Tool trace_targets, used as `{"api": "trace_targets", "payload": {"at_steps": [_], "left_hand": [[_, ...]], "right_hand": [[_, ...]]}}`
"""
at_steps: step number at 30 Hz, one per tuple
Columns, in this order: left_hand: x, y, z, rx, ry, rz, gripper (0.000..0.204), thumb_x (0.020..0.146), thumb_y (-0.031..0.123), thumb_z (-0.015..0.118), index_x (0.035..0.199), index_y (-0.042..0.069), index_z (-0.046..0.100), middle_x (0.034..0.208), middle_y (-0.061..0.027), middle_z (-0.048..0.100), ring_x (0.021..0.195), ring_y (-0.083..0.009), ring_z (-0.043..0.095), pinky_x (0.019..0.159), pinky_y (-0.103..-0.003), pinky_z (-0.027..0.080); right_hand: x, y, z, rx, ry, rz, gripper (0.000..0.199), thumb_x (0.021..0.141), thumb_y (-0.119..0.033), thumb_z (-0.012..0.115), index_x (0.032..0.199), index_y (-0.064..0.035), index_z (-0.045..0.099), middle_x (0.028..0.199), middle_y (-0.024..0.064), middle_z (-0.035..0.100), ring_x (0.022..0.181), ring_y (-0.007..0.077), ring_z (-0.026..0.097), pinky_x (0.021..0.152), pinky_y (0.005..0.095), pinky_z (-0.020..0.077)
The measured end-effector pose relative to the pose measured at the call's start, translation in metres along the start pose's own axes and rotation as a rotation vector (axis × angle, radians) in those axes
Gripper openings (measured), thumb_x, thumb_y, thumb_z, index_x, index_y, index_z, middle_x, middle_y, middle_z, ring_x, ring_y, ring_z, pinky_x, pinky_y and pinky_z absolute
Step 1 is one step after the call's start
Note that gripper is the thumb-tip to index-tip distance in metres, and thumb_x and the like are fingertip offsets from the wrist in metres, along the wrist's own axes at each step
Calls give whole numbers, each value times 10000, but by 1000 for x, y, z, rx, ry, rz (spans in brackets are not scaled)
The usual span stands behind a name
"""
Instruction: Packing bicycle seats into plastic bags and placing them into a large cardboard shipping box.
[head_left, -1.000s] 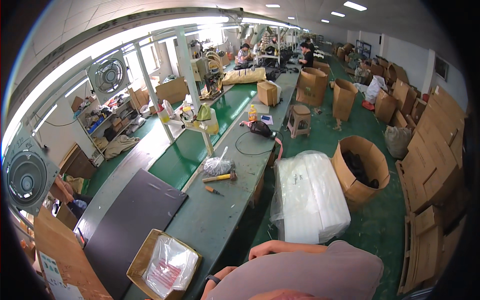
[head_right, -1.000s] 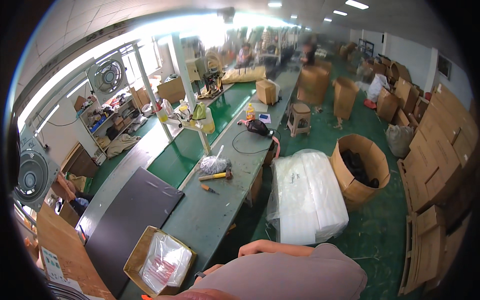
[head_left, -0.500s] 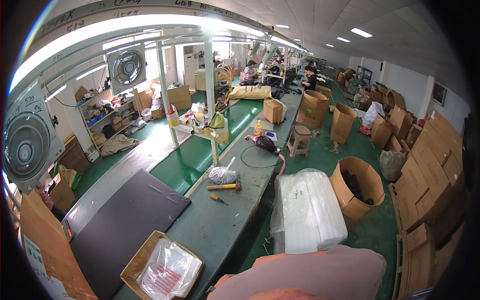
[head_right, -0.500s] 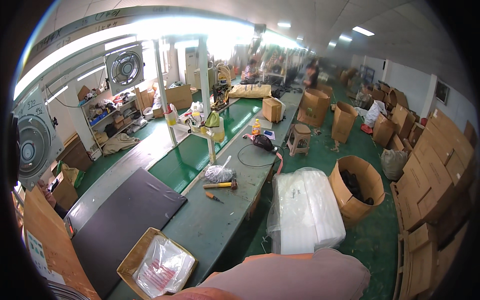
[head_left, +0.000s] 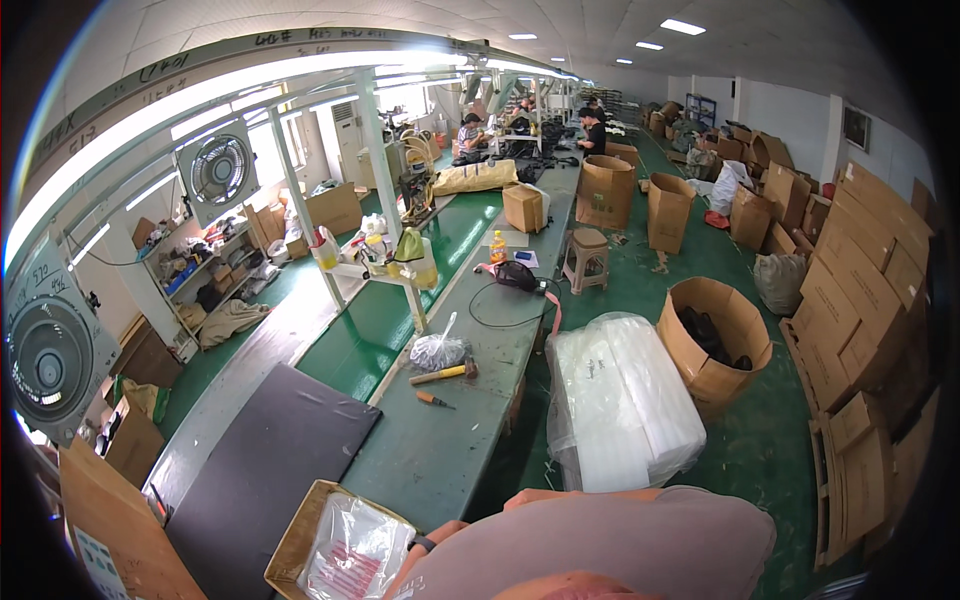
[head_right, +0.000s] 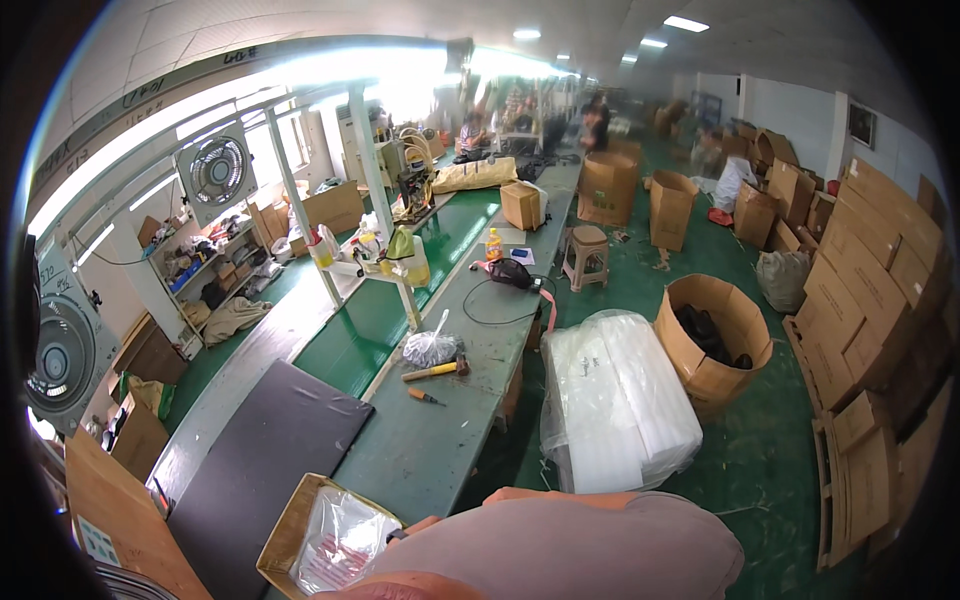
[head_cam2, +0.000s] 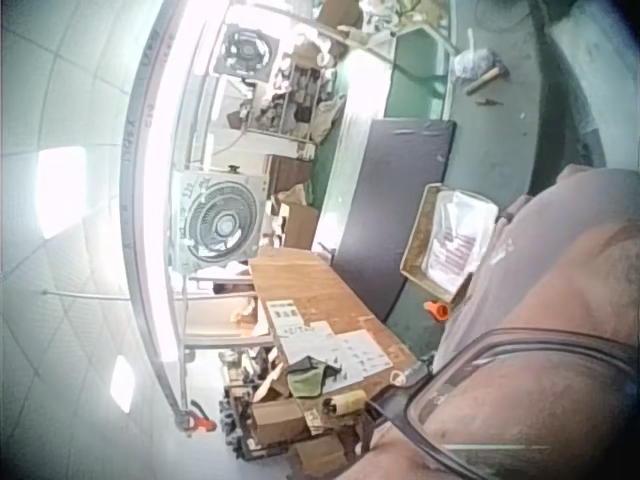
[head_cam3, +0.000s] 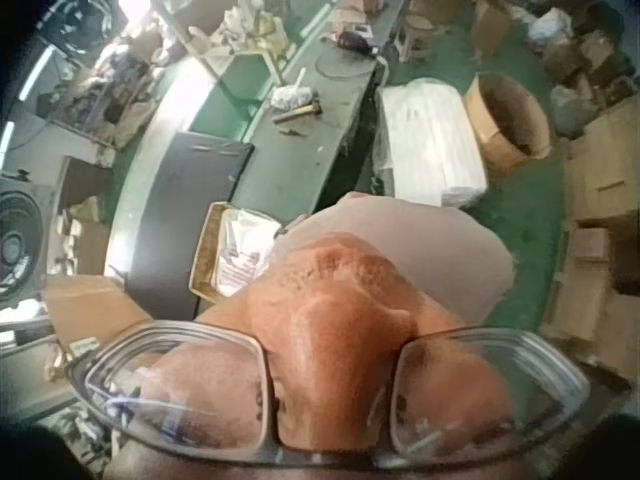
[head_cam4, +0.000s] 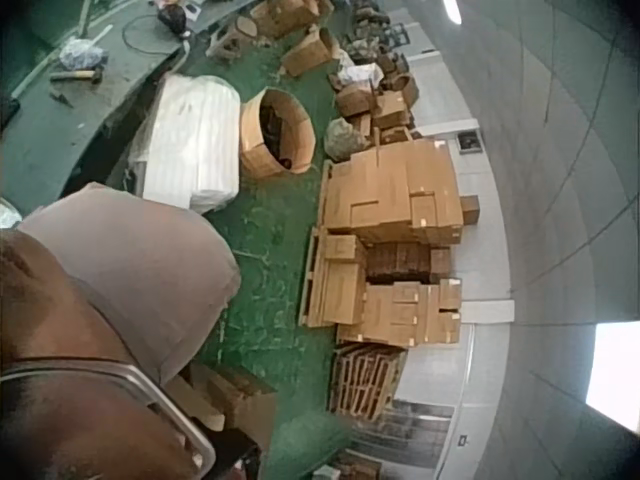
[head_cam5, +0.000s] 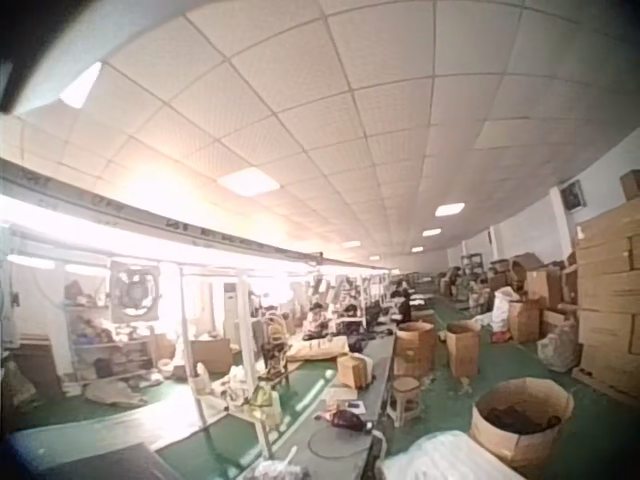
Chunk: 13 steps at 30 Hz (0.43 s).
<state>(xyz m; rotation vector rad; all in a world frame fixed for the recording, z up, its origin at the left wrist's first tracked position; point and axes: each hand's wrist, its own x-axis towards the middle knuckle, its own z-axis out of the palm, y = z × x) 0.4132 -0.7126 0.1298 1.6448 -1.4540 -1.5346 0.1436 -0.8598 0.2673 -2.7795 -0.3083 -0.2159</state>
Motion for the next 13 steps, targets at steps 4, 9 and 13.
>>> {"api": "trace_targets", "payload": {"at_steps": [4, 9, 13], "left_hand": [[6, 3, 11, 17, -23, -5, 330, 1030, 306, 745, 1182, 19, 804, 1103, -90, 809, 1093, -203, 741, 944, -394, 557], [9, -19, 28, -9, -74, -72, 343, 1003, 314, 783, 1187, 25, 806, 1120, -104, 811, 1093, -203, 743, 944, -405, 557], [-11, -27, 24, -62, -23, -10, 350, 983, 305, 805, 1201, 31, 806, 1114, -102, 810, 1103, -209, 744, 944, -423, 560]], "right_hand": [[-20, 8, 32, -121, 100, -30, 340, 1136, -307, 652, 1095, 11, 766, 978, 86, 746, 994, 151, 695, 890, 369, 516], [-24, 45, 110, 669, 139, 96, 385, 1091, -336, 645, 898, -10, 714, 810, 100, 667, 796, 227, 708, 725, 394, 522], [-14, 5, 61, 989, 326, 251, 340, 1030, -287, 712, 846, -4, 675, 785, 110, 631, 733, 234, 654, 659, 418, 477]]}}
